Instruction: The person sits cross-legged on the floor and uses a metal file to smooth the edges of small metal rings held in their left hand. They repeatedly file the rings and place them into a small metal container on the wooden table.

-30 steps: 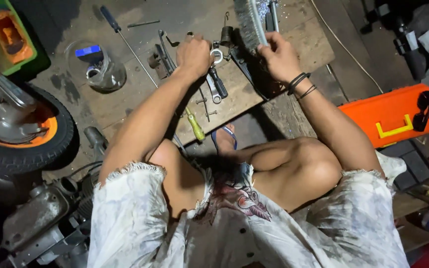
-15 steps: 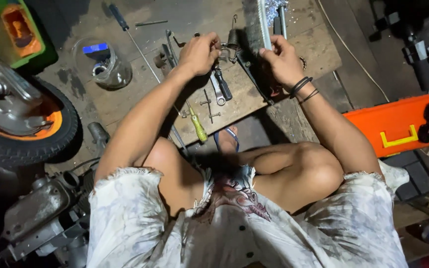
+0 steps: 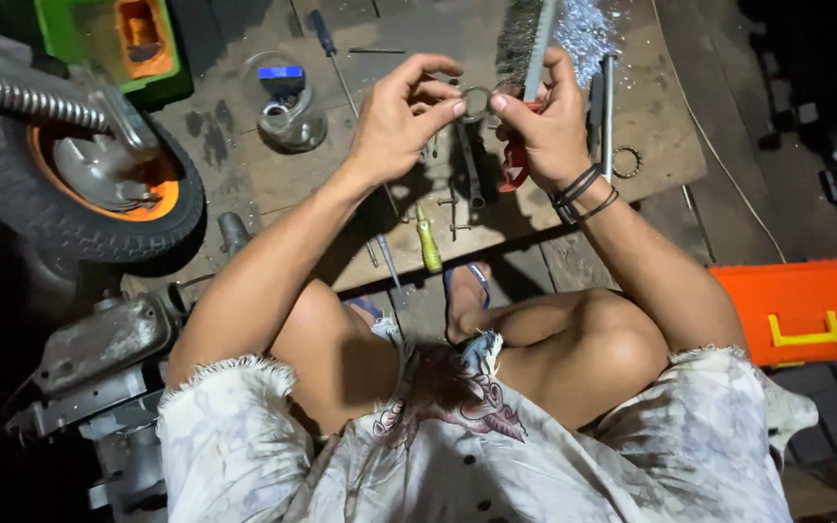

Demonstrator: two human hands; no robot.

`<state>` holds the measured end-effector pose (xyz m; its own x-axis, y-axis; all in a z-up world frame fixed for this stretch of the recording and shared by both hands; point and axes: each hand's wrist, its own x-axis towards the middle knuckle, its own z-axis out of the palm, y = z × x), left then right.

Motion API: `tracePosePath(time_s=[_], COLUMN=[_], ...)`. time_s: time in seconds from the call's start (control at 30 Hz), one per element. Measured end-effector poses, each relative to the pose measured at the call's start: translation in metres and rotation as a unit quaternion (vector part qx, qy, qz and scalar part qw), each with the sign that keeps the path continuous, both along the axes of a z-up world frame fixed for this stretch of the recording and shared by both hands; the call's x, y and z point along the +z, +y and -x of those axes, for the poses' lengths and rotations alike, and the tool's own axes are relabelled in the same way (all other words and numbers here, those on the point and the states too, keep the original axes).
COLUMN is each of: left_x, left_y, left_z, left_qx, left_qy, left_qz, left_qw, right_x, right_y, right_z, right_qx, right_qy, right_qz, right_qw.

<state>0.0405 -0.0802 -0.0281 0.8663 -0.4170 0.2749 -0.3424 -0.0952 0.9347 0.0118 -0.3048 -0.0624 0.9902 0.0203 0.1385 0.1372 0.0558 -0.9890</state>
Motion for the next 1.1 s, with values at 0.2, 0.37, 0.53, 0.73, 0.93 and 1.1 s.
tracePosePath(time_s=[0.2,0.37,0.53,0.73,0.93,1.1], left_x=[0.011,0.012,0.011,0.025,0.014,0.025], left_y=[0.023,0.029,0.035,0.053,0.049,0.048], left_z=[0.02,0.023,0.02,0.019,0.017,0.021], left_qx=[-0.121,-0.114,-0.057,-0.041,-0.01,-0.004], left_qy=[0.077,0.057,-0.023,0.019,-0.038,-0.044], left_qz=[0.121,0.077,0.027,0.096,0.048,0.057], left_qw=[0.982,0.989,0.998,0.994,0.998,0.997], right_x=[0.025,0.031,0.035,0.042,0.032,0.017], right_y=[0.025,0.033,0.031,0.011,0.016,0.02], right_z=[0.007,0.008,0.012,0.026,0.021,0.016], right_qx=[0.077,0.118,0.139,-0.005,-0.011,0.006], right_qy=[0.039,0.077,0.018,-0.213,-0.357,-0.367], right_qz=[-0.19,-0.226,-0.121,0.288,0.331,0.318], right_qw=[0.978,0.964,0.983,0.934,0.873,0.874])
